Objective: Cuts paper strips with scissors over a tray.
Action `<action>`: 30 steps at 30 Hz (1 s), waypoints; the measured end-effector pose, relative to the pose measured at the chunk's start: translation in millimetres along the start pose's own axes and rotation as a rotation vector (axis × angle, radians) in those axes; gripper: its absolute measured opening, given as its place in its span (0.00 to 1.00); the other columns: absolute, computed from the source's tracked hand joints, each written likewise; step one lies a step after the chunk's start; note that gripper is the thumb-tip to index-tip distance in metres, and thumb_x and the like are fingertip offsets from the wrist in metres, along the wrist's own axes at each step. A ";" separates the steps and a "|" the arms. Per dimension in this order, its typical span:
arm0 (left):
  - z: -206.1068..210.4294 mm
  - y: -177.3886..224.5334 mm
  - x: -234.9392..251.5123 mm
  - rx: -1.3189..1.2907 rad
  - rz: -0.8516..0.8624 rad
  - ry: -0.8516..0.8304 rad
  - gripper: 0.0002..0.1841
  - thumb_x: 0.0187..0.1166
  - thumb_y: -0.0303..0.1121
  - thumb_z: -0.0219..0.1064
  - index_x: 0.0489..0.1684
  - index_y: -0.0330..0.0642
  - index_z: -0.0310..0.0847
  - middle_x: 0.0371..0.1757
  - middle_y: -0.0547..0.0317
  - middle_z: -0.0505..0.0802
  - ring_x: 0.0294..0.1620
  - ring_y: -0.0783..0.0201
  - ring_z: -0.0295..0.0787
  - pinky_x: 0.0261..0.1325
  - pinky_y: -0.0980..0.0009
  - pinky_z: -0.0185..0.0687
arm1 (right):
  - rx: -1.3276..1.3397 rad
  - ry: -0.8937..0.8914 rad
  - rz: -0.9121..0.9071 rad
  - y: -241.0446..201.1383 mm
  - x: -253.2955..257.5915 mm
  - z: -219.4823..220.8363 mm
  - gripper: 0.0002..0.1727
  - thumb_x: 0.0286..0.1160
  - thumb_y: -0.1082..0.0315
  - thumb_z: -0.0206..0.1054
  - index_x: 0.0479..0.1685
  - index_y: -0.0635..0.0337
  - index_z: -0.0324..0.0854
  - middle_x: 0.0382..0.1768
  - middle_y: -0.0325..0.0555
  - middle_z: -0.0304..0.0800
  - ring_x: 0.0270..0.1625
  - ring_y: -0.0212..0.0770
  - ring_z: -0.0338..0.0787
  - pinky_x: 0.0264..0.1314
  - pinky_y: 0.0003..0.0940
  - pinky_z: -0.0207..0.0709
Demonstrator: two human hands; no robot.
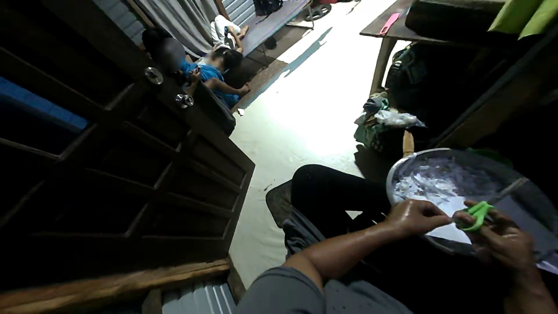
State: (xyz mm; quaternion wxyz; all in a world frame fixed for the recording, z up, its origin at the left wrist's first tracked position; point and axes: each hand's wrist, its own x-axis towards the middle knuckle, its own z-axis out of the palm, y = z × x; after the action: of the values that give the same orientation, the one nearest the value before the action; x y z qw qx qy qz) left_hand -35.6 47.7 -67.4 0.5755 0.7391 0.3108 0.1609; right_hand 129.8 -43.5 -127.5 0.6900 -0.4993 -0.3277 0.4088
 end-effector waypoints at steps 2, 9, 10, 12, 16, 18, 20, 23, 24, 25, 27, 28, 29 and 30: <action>-0.8 0.2 -1.6 0.001 -0.001 -0.009 0.13 0.83 0.30 0.67 0.48 0.25 0.89 0.41 0.41 0.93 0.43 0.54 0.89 0.56 0.54 0.81 | 0.008 0.021 0.004 -0.8 -1.2 1.7 0.22 0.68 0.73 0.71 0.63 0.52 0.77 0.43 0.23 0.94 0.40 0.24 0.93 0.46 0.20 0.89; -0.3 3.4 -2.7 -0.009 0.011 -0.036 0.12 0.83 0.30 0.67 0.47 0.25 0.88 0.40 0.42 0.93 0.42 0.56 0.88 0.55 0.56 0.81 | -0.032 0.091 0.034 -4.2 -3.4 1.8 0.22 0.70 0.74 0.67 0.65 0.56 0.73 0.43 0.23 0.92 0.40 0.23 0.92 0.46 0.20 0.88; -1.8 5.5 -1.9 0.000 0.011 -0.031 0.12 0.83 0.30 0.67 0.47 0.25 0.88 0.41 0.41 0.93 0.43 0.55 0.89 0.56 0.56 0.82 | -0.069 0.101 0.046 -6.2 -1.5 1.3 0.23 0.71 0.73 0.67 0.68 0.59 0.71 0.45 0.24 0.91 0.40 0.22 0.91 0.46 0.20 0.88; -9.1 14.8 -3.9 0.026 -0.003 -0.009 0.12 0.83 0.29 0.67 0.48 0.26 0.89 0.44 0.41 0.94 0.47 0.56 0.90 0.58 0.58 0.82 | -0.174 0.128 0.090 -18.1 -0.4 7.6 0.27 0.77 0.72 0.63 0.75 0.67 0.66 0.49 0.31 0.86 0.41 0.20 0.88 0.45 0.19 0.86; -16.1 20.1 -17.6 -0.020 -0.010 0.049 0.10 0.83 0.26 0.66 0.49 0.25 0.88 0.46 0.41 0.94 0.47 0.57 0.91 0.60 0.58 0.84 | -0.138 0.234 0.130 -38.0 -9.6 27.1 0.20 0.79 0.76 0.62 0.69 0.57 0.70 0.47 0.24 0.88 0.42 0.18 0.89 0.48 0.19 0.86; -16.7 7.7 -21.3 -0.087 0.033 0.126 0.10 0.82 0.28 0.66 0.47 0.28 0.87 0.40 0.49 0.92 0.38 0.67 0.87 0.48 0.68 0.85 | -0.126 0.163 -0.006 -31.2 -14.6 27.1 0.20 0.73 0.79 0.65 0.63 0.55 0.75 0.45 0.23 0.90 0.42 0.20 0.90 0.49 0.20 0.87; -21.4 -6.5 -16.3 -0.170 0.006 0.180 0.09 0.83 0.31 0.67 0.49 0.35 0.87 0.39 0.56 0.91 0.35 0.70 0.85 0.44 0.70 0.85 | -0.155 0.021 -0.026 -18.1 -13.7 20.8 0.22 0.72 0.78 0.67 0.66 0.56 0.76 0.42 0.29 0.93 0.41 0.24 0.92 0.48 0.24 0.88; -22.6 -15.4 -0.6 -0.301 -0.051 0.292 0.07 0.81 0.25 0.67 0.45 0.29 0.87 0.35 0.55 0.92 0.35 0.71 0.87 0.45 0.72 0.86 | -0.175 -0.182 0.166 -12.8 -8.3 23.3 0.26 0.72 0.69 0.68 0.71 0.66 0.71 0.43 0.38 0.93 0.43 0.29 0.91 0.51 0.28 0.86; -24.3 -11.2 2.5 -0.314 -0.048 0.308 0.06 0.81 0.24 0.66 0.44 0.28 0.87 0.34 0.56 0.92 0.34 0.73 0.86 0.44 0.74 0.85 | -0.180 -0.236 0.200 -15.1 -5.1 24.8 0.27 0.73 0.65 0.69 0.70 0.67 0.72 0.44 0.38 0.93 0.43 0.28 0.91 0.51 0.27 0.85; -25.3 -6.5 3.7 -0.329 -0.046 0.320 0.06 0.81 0.23 0.66 0.43 0.28 0.86 0.33 0.58 0.91 0.33 0.74 0.86 0.43 0.76 0.84 | -0.184 -0.283 0.214 -17.3 -2.9 25.2 0.26 0.73 0.63 0.69 0.69 0.67 0.73 0.44 0.37 0.92 0.43 0.27 0.90 0.51 0.25 0.85; -25.5 1.7 2.0 -0.345 -0.061 0.330 0.05 0.81 0.23 0.66 0.42 0.29 0.86 0.32 0.60 0.90 0.32 0.76 0.84 0.41 0.77 0.82 | -0.219 -0.353 0.202 -21.1 -3.3 24.6 0.26 0.73 0.60 0.69 0.66 0.67 0.76 0.42 0.36 0.92 0.42 0.24 0.89 0.51 0.23 0.84; -25.7 3.3 0.8 -0.353 -0.052 0.329 0.05 0.81 0.23 0.66 0.42 0.30 0.86 0.32 0.61 0.90 0.33 0.76 0.83 0.42 0.78 0.82 | -0.243 -0.375 0.186 -23.8 -4.3 24.8 0.25 0.72 0.61 0.68 0.66 0.67 0.78 0.42 0.37 0.92 0.42 0.24 0.89 0.51 0.23 0.83; -25.6 2.0 -0.3 -0.357 -0.023 0.328 0.05 0.81 0.24 0.66 0.43 0.31 0.86 0.33 0.63 0.90 0.34 0.77 0.84 0.43 0.78 0.83 | -0.252 -0.394 0.176 -27.1 -5.2 25.7 0.25 0.71 0.63 0.69 0.66 0.67 0.78 0.42 0.39 0.92 0.41 0.24 0.88 0.51 0.23 0.83; -25.5 0.6 -0.8 -0.361 0.006 0.325 0.05 0.81 0.24 0.66 0.43 0.32 0.86 0.34 0.64 0.90 0.35 0.78 0.85 0.44 0.78 0.84 | -0.260 -0.407 0.156 -29.9 -5.7 27.0 0.26 0.70 0.62 0.70 0.66 0.67 0.78 0.42 0.39 0.92 0.41 0.24 0.88 0.49 0.22 0.83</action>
State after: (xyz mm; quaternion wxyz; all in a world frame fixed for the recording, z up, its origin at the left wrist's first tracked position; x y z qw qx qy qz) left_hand -51.2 66.2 -59.5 0.6402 0.5897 0.3632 0.3324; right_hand 111.1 -42.2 -91.4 0.5063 -0.5149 -0.4703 0.5074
